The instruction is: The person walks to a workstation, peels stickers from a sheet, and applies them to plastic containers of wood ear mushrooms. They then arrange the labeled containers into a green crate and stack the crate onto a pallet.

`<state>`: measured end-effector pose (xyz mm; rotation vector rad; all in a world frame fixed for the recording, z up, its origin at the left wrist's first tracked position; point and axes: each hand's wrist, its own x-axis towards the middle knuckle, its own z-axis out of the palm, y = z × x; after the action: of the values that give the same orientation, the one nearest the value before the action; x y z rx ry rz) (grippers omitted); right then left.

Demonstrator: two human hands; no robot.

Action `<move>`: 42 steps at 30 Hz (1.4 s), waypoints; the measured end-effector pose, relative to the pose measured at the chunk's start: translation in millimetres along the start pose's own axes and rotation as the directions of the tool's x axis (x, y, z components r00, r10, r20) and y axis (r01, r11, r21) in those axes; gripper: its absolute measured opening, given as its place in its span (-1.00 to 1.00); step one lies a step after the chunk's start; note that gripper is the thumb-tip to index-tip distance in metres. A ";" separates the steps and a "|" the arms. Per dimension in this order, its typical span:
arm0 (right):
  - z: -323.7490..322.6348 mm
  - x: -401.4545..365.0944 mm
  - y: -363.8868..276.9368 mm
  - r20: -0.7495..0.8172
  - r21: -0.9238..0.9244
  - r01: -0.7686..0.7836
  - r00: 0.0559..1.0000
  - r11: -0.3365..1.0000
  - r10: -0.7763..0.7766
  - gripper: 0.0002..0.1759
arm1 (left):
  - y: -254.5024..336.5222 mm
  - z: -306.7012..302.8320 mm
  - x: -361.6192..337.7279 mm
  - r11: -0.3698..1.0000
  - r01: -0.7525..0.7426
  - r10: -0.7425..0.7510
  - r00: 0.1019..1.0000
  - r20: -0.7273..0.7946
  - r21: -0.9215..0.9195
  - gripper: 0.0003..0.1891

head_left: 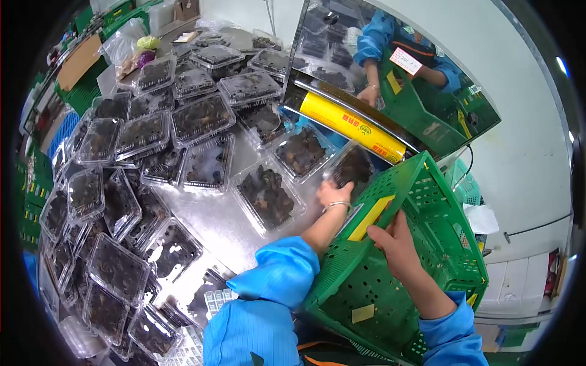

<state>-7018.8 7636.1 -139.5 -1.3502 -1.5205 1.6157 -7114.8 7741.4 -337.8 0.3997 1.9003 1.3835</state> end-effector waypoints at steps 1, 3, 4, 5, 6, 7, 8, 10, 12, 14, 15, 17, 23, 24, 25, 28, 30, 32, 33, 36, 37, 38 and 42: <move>4.7 -2.3 -6.4 -0.024 0.006 0.021 0.999 1.000 -0.021 -0.17 | 11.1 -1.1 -3.8 0.969 -0.245 0.245 0.969 -0.035 0.014 -0.58; 12.3 -4.9 -8.0 -0.029 0.013 0.036 0.999 0.999 -0.036 -0.21 | 42.5 -9.0 -17.3 0.955 -0.290 0.287 0.957 -0.046 -0.059 -0.63; 14.9 -4.7 -6.2 -0.056 0.049 0.078 0.996 0.996 -0.075 -0.26 | 57.1 -26.3 -19.0 0.955 -0.277 0.271 0.960 -0.069 -0.105 -0.62; 15.6 -4.2 -4.0 -0.086 0.087 0.120 0.990 0.989 -0.113 -0.31 | 69.8 -44.9 -18.9 0.952 -0.268 0.257 0.962 -0.091 -0.149 -0.61; 13.7 -2.4 -2.4 -0.041 0.017 0.163 0.986 0.986 -0.163 -0.35 | 76.4 -67.5 -13.5 0.931 -0.284 0.250 0.954 -0.167 -0.231 -0.55; 16.9 0.9 -0.6 -0.034 0.033 0.149 0.988 0.988 -0.147 -0.35 | 78.4 -99.8 -11.6 0.904 -0.302 0.237 0.943 -0.235 -0.302 -0.49; 21.6 8.2 0.6 0.004 -0.095 0.154 0.988 0.984 -0.154 -0.30 | 101.0 -152.8 -30.3 0.892 -0.162 0.125 0.986 -0.113 -0.421 -0.32; 26.1 30.7 13.7 0.102 -0.297 0.243 0.970 0.923 -0.222 -0.44 | 102.8 -222.4 -48.0 0.754 -0.052 0.049 0.999 -0.023 -0.655 -0.12; 21.5 27.2 -33.7 0.220 -0.578 0.208 0.971 0.789 -0.096 -0.55 | 82.7 -277.1 -57.4 0.709 -0.046 0.050 0.999 -0.015 -0.704 -0.18; 19.6 23.8 -54.6 0.230 -0.786 0.095 0.962 0.611 0.147 -0.56 | 58.3 -314.9 -64.1 0.678 -0.029 0.015 1.000 -0.026 -0.734 -0.31; 32.7 26.9 -65.7 0.243 -0.788 0.102 0.958 0.608 0.155 -0.56 | 45.1 -327.9 -66.5 0.683 0.044 -0.051 0.999 0.012 -0.729 -0.37; 70.0 47.6 -93.9 0.558 -0.651 0.506 0.824 0.565 -0.095 -0.57 | 18.4 -341.6 -67.0 0.770 0.183 -0.256 0.966 -0.033 -0.611 -0.49; 143.7 174.7 -2.7 0.280 -0.957 0.264 0.729 0.121 0.624 -0.15 | 0.1 -352.5 -80.3 0.737 0.302 -0.341 0.939 0.054 -0.605 -0.47; 137.8 187.9 15.7 0.254 -0.964 0.140 0.722 0.224 0.643 -0.14 | 4.2 -363.7 -86.9 0.763 0.235 -0.274 0.961 0.028 -0.602 -0.50; 139.3 192.2 29.5 0.220 -0.952 0.003 0.705 0.307 0.674 -0.12 | 19.0 -384.4 -102.2 0.736 0.231 -0.286 0.958 0.016 -0.636 -0.46; 162.6 156.8 14.9 0.275 -0.771 -0.234 0.717 0.592 0.641 -0.30 | 28.3 -450.4 -148.8 0.807 -0.076 -0.076 0.970 -0.230 -0.586 -0.41; 171.0 156.1 16.4 0.371 -0.656 -0.257 0.709 0.710 0.600 -0.46 | 19.3 -492.6 -180.7 0.822 -0.226 0.023 0.930 -0.366 -0.523 -0.35; 180.8 146.5 -14.6 0.451 -0.641 -0.166 0.709 0.750 0.542 -0.45 | 15.3 -533.0 -209.0 0.741 -0.269 -0.023 0.906 -0.423 -0.615 -0.35; 184.8 139.5 -34.3 0.528 -0.603 -0.085 0.703 0.794 0.476 -0.43 | 11.5 -549.0 -220.2 0.683 -0.311 -0.041 0.887 -0.460 -0.661 -0.36; 257.2 70.1 -99.1 0.828 -0.225 -0.148 0.492 0.963 0.269 -0.29 | -27.4 -582.3 -235.2 0.681 -0.199 -0.143 0.908 -0.394 -0.704 -0.36; 281.5 74.3 -86.4 0.873 -0.222 -0.133 0.413 0.966 0.258 -0.25 | -59.6 -586.3 -225.9 0.629 -0.264 -0.093 0.908 -0.408 -0.731 -0.35; 320.4 81.6 -58.8 0.928 -0.173 -0.144 0.308 0.974 0.211 -0.26 | -56.7 -581.5 -218.0 0.605 -0.267 -0.136 0.893 -0.428 -0.750 -0.35; 425.2 109.2 33.2 0.904 -0.247 -0.566 0.157 0.786 0.397 -0.46 | -68.8 -599.5 -208.3 0.480 -0.428 -0.143 0.823 -0.550 -0.766 -0.50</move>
<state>-7433.4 7552.8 -261.7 -0.7624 -1.4348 3.3090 -7390.8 7175.2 -234.4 -0.4299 1.2327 2.5891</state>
